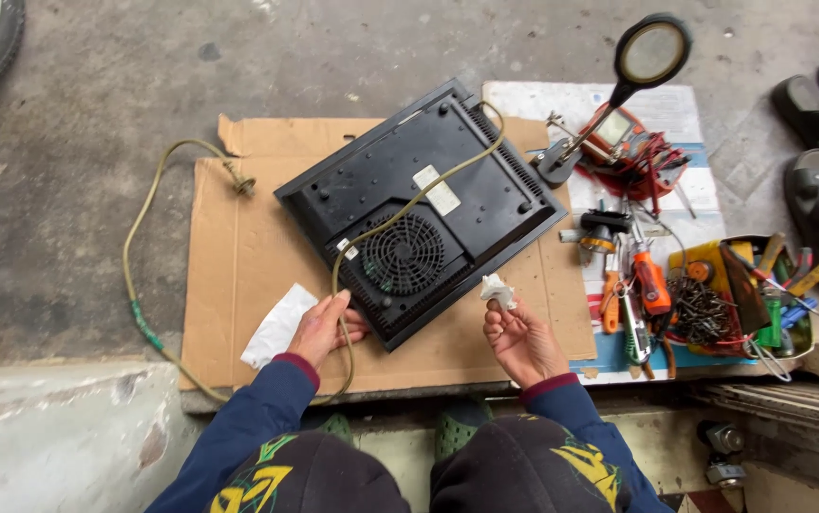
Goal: Cleaning the exterior and fan vents of an induction cooker using a cloth and a small tool.
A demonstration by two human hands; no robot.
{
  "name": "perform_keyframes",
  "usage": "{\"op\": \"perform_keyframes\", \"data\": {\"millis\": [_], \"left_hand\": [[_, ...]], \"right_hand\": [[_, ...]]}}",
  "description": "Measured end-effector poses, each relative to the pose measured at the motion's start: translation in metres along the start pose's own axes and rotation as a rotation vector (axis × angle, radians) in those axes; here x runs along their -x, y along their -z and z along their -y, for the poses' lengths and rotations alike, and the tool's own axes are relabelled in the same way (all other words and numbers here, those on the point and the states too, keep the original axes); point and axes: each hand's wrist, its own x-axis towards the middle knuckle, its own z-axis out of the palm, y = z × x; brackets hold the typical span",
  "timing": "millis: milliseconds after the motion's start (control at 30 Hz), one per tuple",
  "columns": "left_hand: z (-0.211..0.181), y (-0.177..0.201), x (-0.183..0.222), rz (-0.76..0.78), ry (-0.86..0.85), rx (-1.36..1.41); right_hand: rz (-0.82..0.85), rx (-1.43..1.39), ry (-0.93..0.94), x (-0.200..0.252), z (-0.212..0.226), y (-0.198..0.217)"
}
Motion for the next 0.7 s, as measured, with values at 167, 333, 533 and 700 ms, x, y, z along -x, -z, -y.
{"op": "perform_keyframes", "data": {"millis": [167,333,533,700], "left_hand": [[-0.013,-0.005,0.013,-0.018,0.023,-0.025],[-0.017,-0.006,0.018,-0.036,0.036,-0.015],[-0.015,-0.005,0.018,-0.026,0.03,-0.017],[-0.013,-0.005,0.017,-0.017,0.023,-0.021]], "right_hand": [[-0.079,0.004,0.093,-0.052,0.063,-0.008],[-0.164,-0.071,0.2,-0.086,0.09,-0.013],[-0.167,0.27,0.418,-0.088,0.09,-0.014],[-0.301,0.859,0.651,-0.134,0.111,0.016]]}}
